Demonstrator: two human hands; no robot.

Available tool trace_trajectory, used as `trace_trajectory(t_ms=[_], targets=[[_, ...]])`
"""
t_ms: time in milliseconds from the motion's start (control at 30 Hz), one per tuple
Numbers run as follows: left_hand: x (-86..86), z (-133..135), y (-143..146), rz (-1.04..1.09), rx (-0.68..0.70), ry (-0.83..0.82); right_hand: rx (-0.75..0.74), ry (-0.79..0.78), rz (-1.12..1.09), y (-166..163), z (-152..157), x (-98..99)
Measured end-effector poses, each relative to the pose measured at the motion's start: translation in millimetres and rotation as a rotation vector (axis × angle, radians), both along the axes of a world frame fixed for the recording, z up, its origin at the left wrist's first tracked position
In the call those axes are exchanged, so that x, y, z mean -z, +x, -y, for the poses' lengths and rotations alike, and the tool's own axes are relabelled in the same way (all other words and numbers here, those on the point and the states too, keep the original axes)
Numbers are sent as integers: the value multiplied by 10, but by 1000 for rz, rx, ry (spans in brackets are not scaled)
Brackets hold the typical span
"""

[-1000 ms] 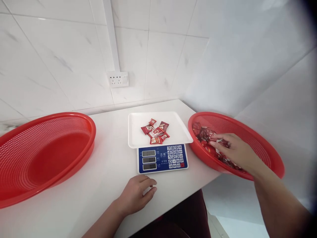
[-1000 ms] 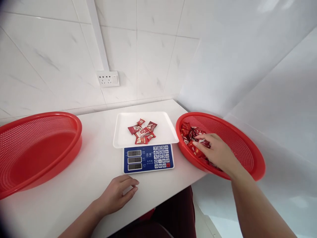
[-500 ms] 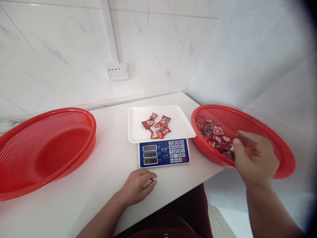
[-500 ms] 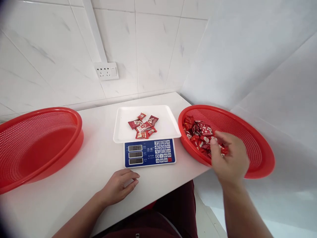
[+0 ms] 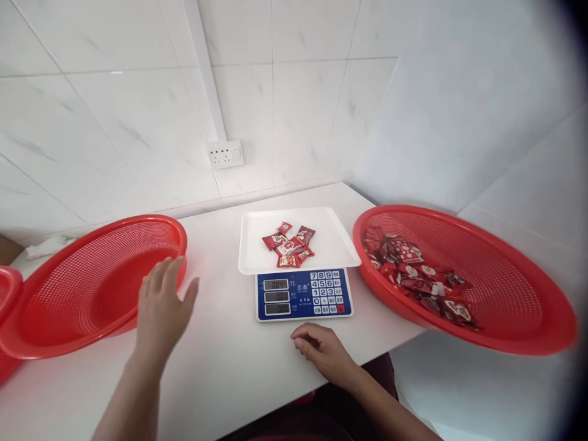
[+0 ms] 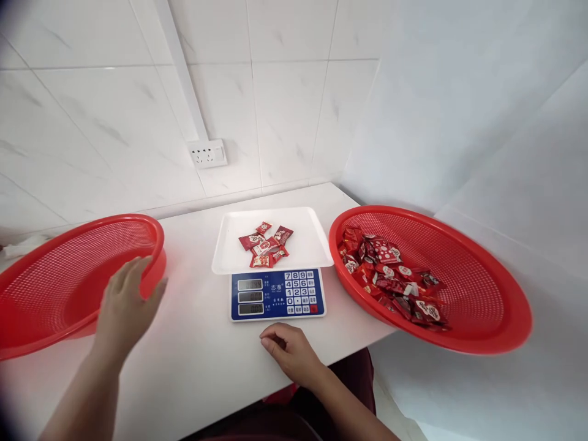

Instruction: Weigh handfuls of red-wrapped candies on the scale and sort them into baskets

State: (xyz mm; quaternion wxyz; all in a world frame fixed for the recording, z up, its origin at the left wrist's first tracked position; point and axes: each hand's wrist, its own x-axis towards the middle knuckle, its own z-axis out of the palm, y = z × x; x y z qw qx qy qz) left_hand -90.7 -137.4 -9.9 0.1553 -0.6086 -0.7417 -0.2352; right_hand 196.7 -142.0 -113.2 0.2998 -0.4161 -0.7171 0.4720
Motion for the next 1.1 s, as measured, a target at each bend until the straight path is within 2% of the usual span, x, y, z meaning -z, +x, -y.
trace_trajectory(t_ms=[67,133,167,233,400,567,700,800,967,1100], targets=[[-115,-2,-180,-4,-144,-245,10,-35,-20,21,-7,-5],[-152,17,-265,29,-201,-443,0,-25,-15,23,1,-23],[-147,31,-271,41,-207,-489,-5,-15,-8,19,8,-34],[-107,66,-228,30,-191,-488,-12,-3,1,12,19,-54],[-19,153,-15,18,-49,-451,-21,11,-10,22,20,-58],[-141,80,222,103,123,-445,-19,5,-43,33,26,-43],[-350,-241,529,78,410,-386,-7,2,-46,23,33,-15],[-473,-643,795,52,618,-508,7,9,-55,13,31,46],[-483,-1367,1097,-52,700,-750,42,64,-71,0,27,183],[-429,-1685,1205,-117,708,-848,76,77,-62,-6,26,238]])
